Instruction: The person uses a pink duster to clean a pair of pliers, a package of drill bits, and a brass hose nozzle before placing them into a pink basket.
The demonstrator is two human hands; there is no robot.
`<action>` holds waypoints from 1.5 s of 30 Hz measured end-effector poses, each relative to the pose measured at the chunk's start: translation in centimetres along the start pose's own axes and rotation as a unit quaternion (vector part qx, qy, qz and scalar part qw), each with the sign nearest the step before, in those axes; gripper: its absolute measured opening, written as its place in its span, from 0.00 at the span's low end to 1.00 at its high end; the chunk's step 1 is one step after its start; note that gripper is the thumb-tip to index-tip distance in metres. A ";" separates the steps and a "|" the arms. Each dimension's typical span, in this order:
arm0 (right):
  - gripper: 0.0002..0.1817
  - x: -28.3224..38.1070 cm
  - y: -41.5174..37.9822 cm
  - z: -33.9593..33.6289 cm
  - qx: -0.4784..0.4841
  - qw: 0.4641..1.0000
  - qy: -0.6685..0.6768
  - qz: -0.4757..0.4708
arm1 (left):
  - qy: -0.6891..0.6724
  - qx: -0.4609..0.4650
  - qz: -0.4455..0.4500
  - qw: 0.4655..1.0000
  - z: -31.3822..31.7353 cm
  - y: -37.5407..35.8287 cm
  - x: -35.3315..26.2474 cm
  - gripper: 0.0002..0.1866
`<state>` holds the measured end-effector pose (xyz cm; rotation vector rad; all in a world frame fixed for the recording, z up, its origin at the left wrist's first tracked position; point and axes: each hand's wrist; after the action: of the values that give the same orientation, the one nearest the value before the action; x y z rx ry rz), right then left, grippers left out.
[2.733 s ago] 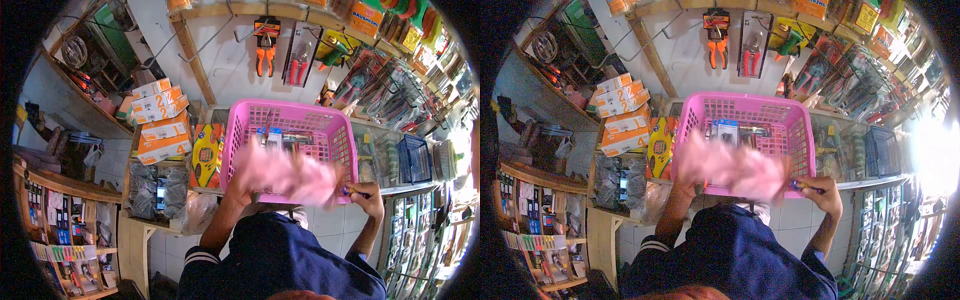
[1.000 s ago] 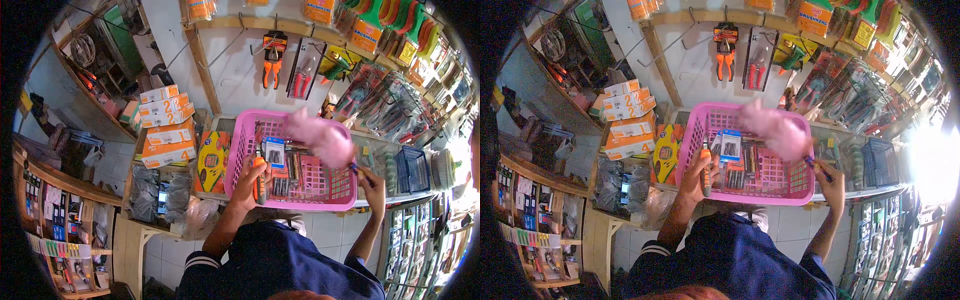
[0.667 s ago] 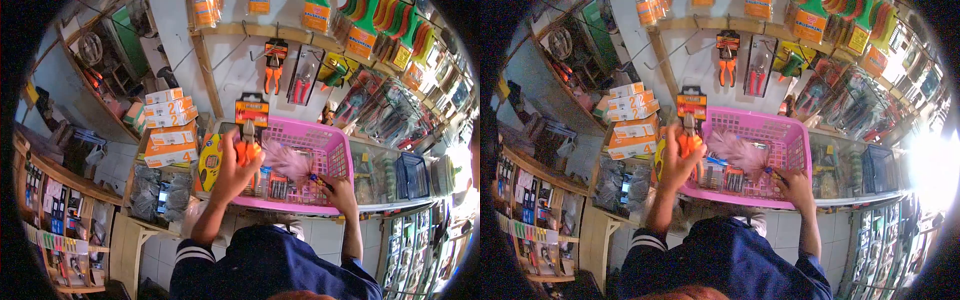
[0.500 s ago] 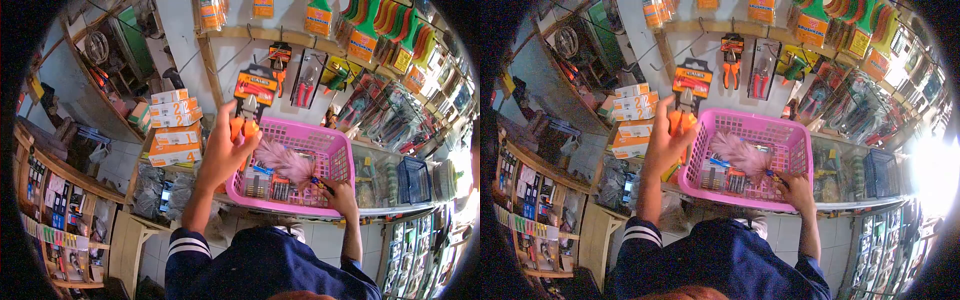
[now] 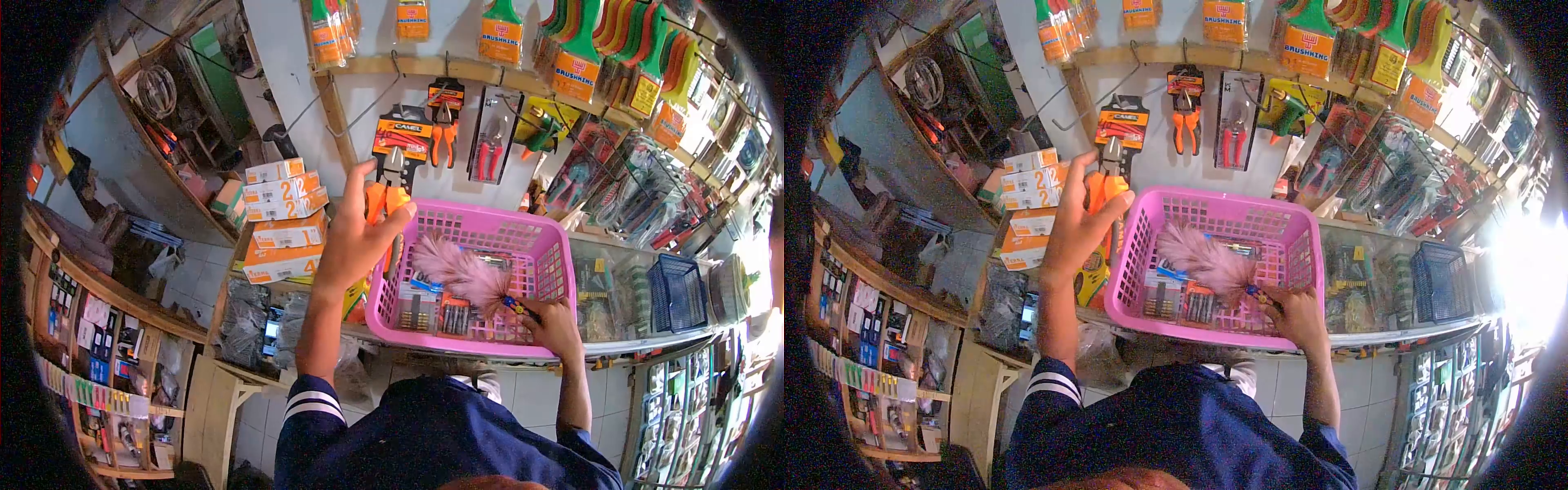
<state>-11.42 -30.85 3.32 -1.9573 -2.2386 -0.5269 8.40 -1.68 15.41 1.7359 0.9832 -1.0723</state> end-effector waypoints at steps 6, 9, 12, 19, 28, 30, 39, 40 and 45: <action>0.21 -0.1 0.2 0.2 0.008 1.000 0.009 0.003 | -0.016 0.005 0.067 0.998 2.9 2.4 2.6 0.31; 0.21 -0.3 0.1 0.3 -0.008 1.000 0.014 -0.004 | -0.022 0.021 0.073 0.997 4.9 4.6 3.5 0.30; 0.21 -0.6 -0.1 0.8 -0.041 0.999 0.025 -0.024 | -0.025 -0.013 0.095 0.995 7.1 7.4 4.4 0.30; 0.22 -1.1 -0.2 0.7 0.016 0.999 0.033 0.013 | 0.089 -0.068 0.108 0.988 10.4 15.8 7.8 0.30; 0.21 -0.9 -0.1 0.6 0.019 0.999 0.033 0.030 | 0.204 -0.135 0.129 0.961 12.5 19.5 8.4 0.35; 0.21 -1.6 -0.3 1.3 0.003 1.000 0.020 0.014 | 0.209 -0.151 0.118 0.959 12.9 19.5 8.4 0.35; 0.19 -1.5 -0.2 1.4 -0.045 0.999 -0.007 -0.026 | 0.194 -0.233 0.127 0.944 12.2 18.4 8.2 0.42; 0.19 -1.5 -0.2 1.3 -0.046 0.999 0.006 -0.015 | 0.114 -0.238 0.155 0.952 12.1 18.2 7.8 0.41; 0.18 -1.3 -0.2 1.2 -0.041 0.998 0.051 0.018 | -0.083 -0.223 0.342 0.909 10.4 15.9 4.2 0.29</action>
<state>-11.28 -31.72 1.77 -1.9555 -2.1492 -0.7087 21.46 -15.83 12.67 1.4045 0.3986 -0.4732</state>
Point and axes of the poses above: each hand's wrist, its own y-axis towards the middle knuckle, its own z-axis out of the palm, x = y × z, and after that the axes turned 13 degrees about -z, right-handed
